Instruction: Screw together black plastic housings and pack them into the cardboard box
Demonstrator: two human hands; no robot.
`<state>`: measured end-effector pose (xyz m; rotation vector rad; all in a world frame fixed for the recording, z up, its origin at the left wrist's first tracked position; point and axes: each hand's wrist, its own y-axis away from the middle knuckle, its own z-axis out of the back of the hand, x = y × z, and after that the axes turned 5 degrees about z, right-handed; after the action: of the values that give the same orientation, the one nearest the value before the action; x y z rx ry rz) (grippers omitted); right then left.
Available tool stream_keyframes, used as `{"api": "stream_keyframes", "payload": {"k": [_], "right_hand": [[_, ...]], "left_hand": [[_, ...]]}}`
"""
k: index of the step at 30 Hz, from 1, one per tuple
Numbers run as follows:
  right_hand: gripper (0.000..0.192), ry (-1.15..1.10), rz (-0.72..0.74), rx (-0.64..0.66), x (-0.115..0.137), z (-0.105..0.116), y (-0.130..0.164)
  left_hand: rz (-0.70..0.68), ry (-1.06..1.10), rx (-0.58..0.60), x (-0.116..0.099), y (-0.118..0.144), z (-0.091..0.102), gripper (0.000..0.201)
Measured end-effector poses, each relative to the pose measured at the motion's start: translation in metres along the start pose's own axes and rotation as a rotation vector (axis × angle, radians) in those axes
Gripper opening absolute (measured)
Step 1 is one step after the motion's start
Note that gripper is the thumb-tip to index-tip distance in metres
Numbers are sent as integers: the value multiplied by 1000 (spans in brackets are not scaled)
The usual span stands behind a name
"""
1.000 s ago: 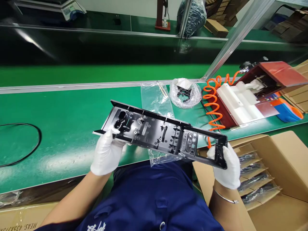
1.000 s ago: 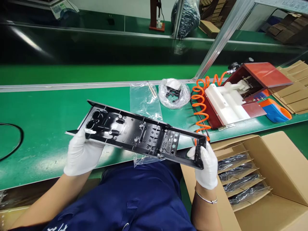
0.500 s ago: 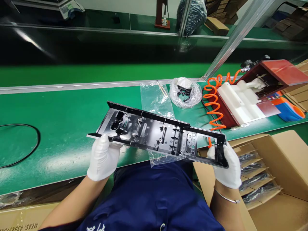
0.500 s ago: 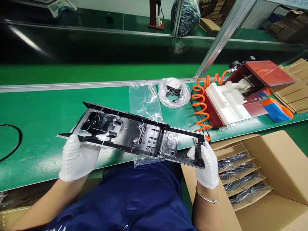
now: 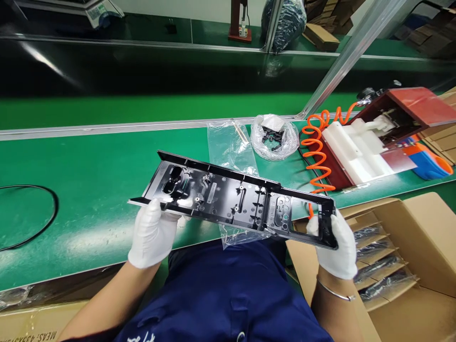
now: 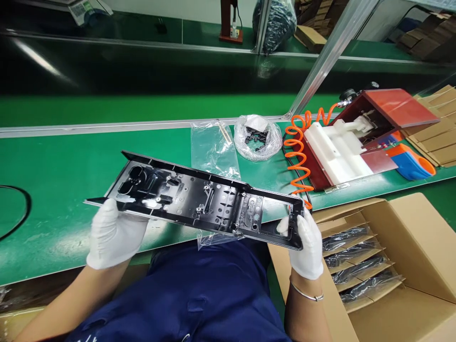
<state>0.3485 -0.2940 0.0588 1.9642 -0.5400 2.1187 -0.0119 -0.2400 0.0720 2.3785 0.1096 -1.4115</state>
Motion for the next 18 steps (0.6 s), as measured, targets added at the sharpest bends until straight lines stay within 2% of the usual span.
{"api": "stream_keyframes", "payload": {"k": [4,7,10,14,18], "right_hand": [[31,-61,-4,34,10,-6,3],[45,-44,-15,9,15,-8,7],[49,-43,-24,9,21,-11,11],[54,-86,-57,38,29,-14,12],[57,-107,-83,29,27,-15,12]], "left_hand": [[-48,20,-68,-7,1,-12,48],[-8,10,-73,-11,1,-16,51],[21,-6,-120,-13,2,-17,39],[-30,-26,-133,-13,3,-22,26],[-71,-47,-95,-14,5,-26,28]]}}
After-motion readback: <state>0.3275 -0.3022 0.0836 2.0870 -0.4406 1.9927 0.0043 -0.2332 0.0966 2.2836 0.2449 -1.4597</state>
